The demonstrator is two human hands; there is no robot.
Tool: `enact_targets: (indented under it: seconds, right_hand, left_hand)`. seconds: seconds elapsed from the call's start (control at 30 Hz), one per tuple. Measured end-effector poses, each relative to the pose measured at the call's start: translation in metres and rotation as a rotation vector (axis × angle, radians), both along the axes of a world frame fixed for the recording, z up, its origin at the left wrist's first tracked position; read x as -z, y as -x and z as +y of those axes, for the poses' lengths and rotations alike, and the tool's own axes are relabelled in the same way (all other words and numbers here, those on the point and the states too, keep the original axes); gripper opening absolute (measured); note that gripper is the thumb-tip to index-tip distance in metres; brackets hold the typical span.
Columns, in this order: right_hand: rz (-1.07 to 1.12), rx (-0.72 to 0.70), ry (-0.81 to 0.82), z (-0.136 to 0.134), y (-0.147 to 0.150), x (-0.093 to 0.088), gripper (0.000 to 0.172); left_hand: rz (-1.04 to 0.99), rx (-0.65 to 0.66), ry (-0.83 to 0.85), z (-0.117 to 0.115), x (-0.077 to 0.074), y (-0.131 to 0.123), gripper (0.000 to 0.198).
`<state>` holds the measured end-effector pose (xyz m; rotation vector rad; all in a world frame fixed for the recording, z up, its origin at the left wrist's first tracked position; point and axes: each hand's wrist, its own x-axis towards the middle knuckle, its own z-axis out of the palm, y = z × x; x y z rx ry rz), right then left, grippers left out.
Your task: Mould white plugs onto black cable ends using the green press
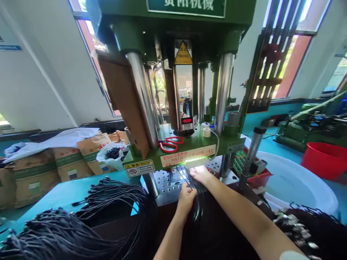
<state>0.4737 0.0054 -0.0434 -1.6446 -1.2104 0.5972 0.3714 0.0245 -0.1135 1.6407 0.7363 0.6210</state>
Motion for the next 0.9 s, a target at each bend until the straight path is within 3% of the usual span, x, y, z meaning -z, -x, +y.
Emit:
enact_targets:
  seconds: [0.1,0.2,0.27,0.37,0.5,0.6,0.7,0.8,0.9]
  right_hand:
    - [0.265,-0.003,0.074,-0.047,0.021,0.014,0.030]
    - [0.480,0.060,0.048,-0.129,0.039,0.020,0.034]
    - [0.628,0.288,-0.145,-0.191,0.038,0.019,0.034]
    - [0.614,0.820,-0.559,-0.279,0.010,0.018,0.030]
    - [0.505,1.157,-0.701,-0.364,-0.043,0.043,0.028]
    - [0.513,1.284,-0.651,-0.391,-0.064,0.075,0.029]
    - [0.603,1.299,-0.509,-0.399,-0.065,0.100,0.025]
    - [0.753,1.177,-0.315,-0.406,-0.057,0.104,0.021]
    - [0.908,0.966,-0.126,-0.416,-0.039,0.096,0.022]
  left_hand:
    - [0.034,0.029,-0.063,0.004,0.002,0.005,0.018]
    - [0.041,0.112,-0.036,0.006,0.008,0.007,0.028]
    - [0.012,0.114,0.022,0.006,0.012,0.007,0.033]
    - [-0.026,0.039,0.123,0.007,0.016,0.005,0.047]
    - [-0.001,0.023,0.158,0.008,0.018,0.005,0.054]
    - [0.006,0.006,0.119,0.010,0.024,0.006,0.056]
    - [-0.021,-0.014,0.087,0.012,0.030,0.007,0.055]
    - [-0.005,0.005,0.093,0.012,0.029,0.008,0.054]
    - [0.031,0.029,0.118,0.012,0.022,0.010,0.055]
